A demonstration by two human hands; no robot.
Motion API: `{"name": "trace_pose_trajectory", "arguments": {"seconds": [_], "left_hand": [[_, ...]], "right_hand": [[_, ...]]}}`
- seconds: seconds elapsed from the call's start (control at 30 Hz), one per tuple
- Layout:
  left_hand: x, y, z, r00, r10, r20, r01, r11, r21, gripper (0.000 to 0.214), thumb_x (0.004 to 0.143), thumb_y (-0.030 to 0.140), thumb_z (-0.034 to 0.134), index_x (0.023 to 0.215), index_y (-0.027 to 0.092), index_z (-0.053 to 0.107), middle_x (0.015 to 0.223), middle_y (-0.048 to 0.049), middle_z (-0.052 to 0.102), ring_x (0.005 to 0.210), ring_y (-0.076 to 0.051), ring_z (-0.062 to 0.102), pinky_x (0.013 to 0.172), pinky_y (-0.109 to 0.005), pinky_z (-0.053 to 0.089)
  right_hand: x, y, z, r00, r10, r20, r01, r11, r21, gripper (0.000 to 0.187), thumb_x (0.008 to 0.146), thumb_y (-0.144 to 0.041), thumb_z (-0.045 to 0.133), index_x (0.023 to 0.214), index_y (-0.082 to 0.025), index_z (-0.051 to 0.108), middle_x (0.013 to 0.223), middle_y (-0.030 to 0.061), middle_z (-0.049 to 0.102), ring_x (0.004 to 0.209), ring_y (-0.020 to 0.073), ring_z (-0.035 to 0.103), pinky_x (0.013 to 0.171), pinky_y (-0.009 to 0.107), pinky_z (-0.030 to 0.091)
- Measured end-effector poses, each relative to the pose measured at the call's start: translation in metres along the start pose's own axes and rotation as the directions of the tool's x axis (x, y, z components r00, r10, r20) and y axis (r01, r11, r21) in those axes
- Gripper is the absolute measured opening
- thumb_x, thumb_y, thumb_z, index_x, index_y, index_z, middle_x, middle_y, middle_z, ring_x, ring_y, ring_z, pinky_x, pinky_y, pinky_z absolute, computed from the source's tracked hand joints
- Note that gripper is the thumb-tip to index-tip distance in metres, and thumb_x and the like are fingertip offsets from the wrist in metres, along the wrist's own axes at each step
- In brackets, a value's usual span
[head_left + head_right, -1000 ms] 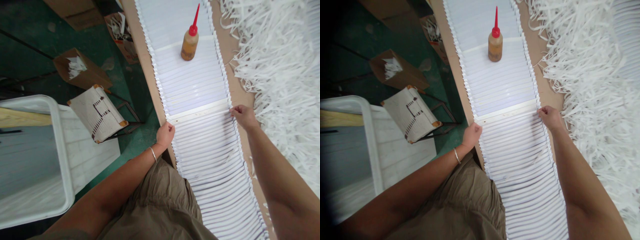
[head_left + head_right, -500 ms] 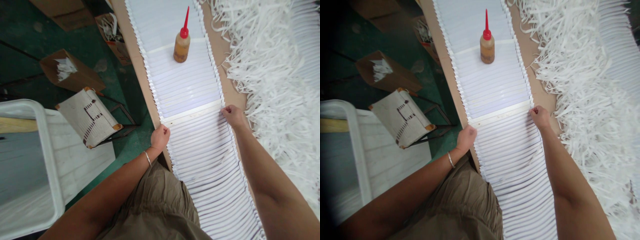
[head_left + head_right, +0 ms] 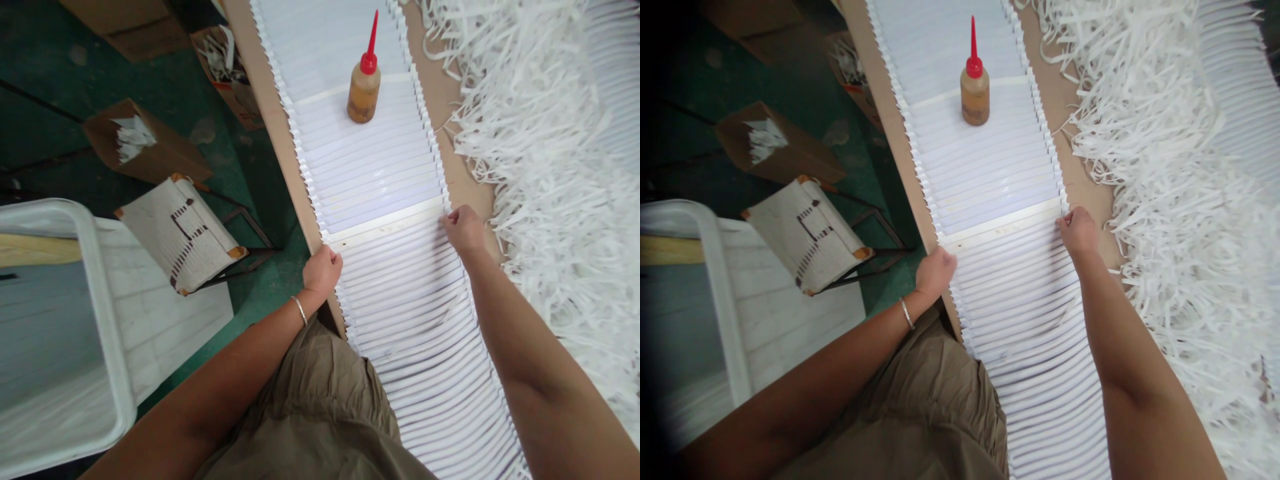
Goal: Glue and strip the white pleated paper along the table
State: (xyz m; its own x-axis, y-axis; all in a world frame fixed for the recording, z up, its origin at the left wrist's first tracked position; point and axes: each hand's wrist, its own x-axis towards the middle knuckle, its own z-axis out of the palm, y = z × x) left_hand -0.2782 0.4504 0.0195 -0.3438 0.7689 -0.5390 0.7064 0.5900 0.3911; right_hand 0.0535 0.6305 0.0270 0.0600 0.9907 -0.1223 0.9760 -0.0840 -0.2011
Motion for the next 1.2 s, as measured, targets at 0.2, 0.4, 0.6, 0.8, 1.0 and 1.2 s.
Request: {"name": "trace_pose_trajectory", "arguments": {"seconds": [0.2, 0.4, 0.6, 0.8, 1.0, 1.2], "left_hand": [[-0.007, -0.018, -0.01, 0.996, 0.081, -0.022, -0.083, 0.993, -0.079, 0.017, 0.1, 0.036, 0.051, 0.097, 0.02, 0.058, 0.086, -0.0062, 0.07, 0.08, -0.022, 0.066, 0.071, -0.029, 0.041], [-0.033, -0.028, -0.005, 0.945, 0.318, 0.07, -0.297, 0.93, -0.217, 0.016, 0.099, 0.032, 0.052, 0.091, 0.02, 0.058, 0.078, -0.0025, 0.065, 0.074, -0.018, 0.062, 0.07, -0.027, 0.042], [-0.069, -0.011, 0.003, 0.775, 0.564, 0.285, -0.458, 0.812, -0.363, 0.016, 0.097, 0.026, 0.05, 0.091, 0.019, 0.063, 0.088, -0.0045, 0.068, 0.08, -0.018, 0.063, 0.076, -0.028, 0.048], [-0.092, 0.017, 0.004, 0.54, 0.759, 0.364, -0.671, 0.65, -0.358, 0.023, 0.096, 0.031, 0.056, 0.11, 0.018, 0.068, 0.116, -0.01, 0.069, 0.11, -0.024, 0.063, 0.096, -0.034, 0.05], [-0.08, -0.006, -0.006, 0.696, 0.558, 0.452, -0.523, 0.825, -0.214, 0.021, 0.095, 0.021, 0.05, 0.1, 0.017, 0.07, 0.102, -0.0072, 0.073, 0.09, -0.02, 0.066, 0.078, -0.029, 0.049], [-0.082, -0.021, -0.007, 0.724, 0.535, 0.436, -0.453, 0.845, -0.286, 0.02, 0.093, 0.019, 0.051, 0.094, 0.017, 0.071, 0.092, -0.0056, 0.073, 0.082, -0.018, 0.065, 0.073, -0.027, 0.046]], "right_hand": [[-0.111, 0.012, -0.036, 0.806, -0.464, 0.368, 0.419, 0.886, 0.2, 0.019, 0.094, -0.035, 0.056, 0.089, -0.02, 0.067, 0.084, 0.0061, 0.066, 0.076, 0.019, 0.059, 0.074, 0.031, 0.045], [-0.236, 0.007, -0.032, 0.486, -0.594, 0.641, 0.678, 0.719, 0.152, 0.022, 0.089, -0.028, 0.065, 0.11, -0.02, 0.068, 0.112, 0.0115, 0.067, 0.104, 0.0275, 0.057, 0.087, 0.039, 0.043], [-0.243, -0.015, -0.029, 0.583, -0.534, 0.612, 0.654, 0.756, 0.036, 0.014, 0.096, -0.023, 0.054, 0.091, -0.018, 0.067, 0.105, 0.012, 0.066, 0.103, 0.0255, 0.056, 0.087, 0.037, 0.04], [-0.225, -0.064, -0.043, 0.502, -0.523, 0.689, 0.592, 0.788, 0.168, 0.012, 0.093, -0.021, 0.057, 0.102, -0.018, 0.063, 0.101, 0.0076, 0.069, 0.092, 0.0201, 0.063, 0.087, 0.034, 0.043], [-0.247, -0.044, -0.027, 0.417, -0.412, 0.81, 0.764, 0.641, -0.067, 0.019, 0.09, -0.02, 0.06, 0.108, -0.017, 0.066, 0.116, 0.0158, 0.067, 0.107, 0.0295, 0.063, 0.091, 0.041, 0.042], [-0.24, -0.041, -0.025, 0.479, -0.43, 0.765, 0.682, 0.731, -0.017, 0.02, 0.099, -0.024, 0.047, 0.097, -0.019, 0.066, 0.109, 0.011, 0.066, 0.103, 0.0246, 0.061, 0.089, 0.037, 0.041]]}}
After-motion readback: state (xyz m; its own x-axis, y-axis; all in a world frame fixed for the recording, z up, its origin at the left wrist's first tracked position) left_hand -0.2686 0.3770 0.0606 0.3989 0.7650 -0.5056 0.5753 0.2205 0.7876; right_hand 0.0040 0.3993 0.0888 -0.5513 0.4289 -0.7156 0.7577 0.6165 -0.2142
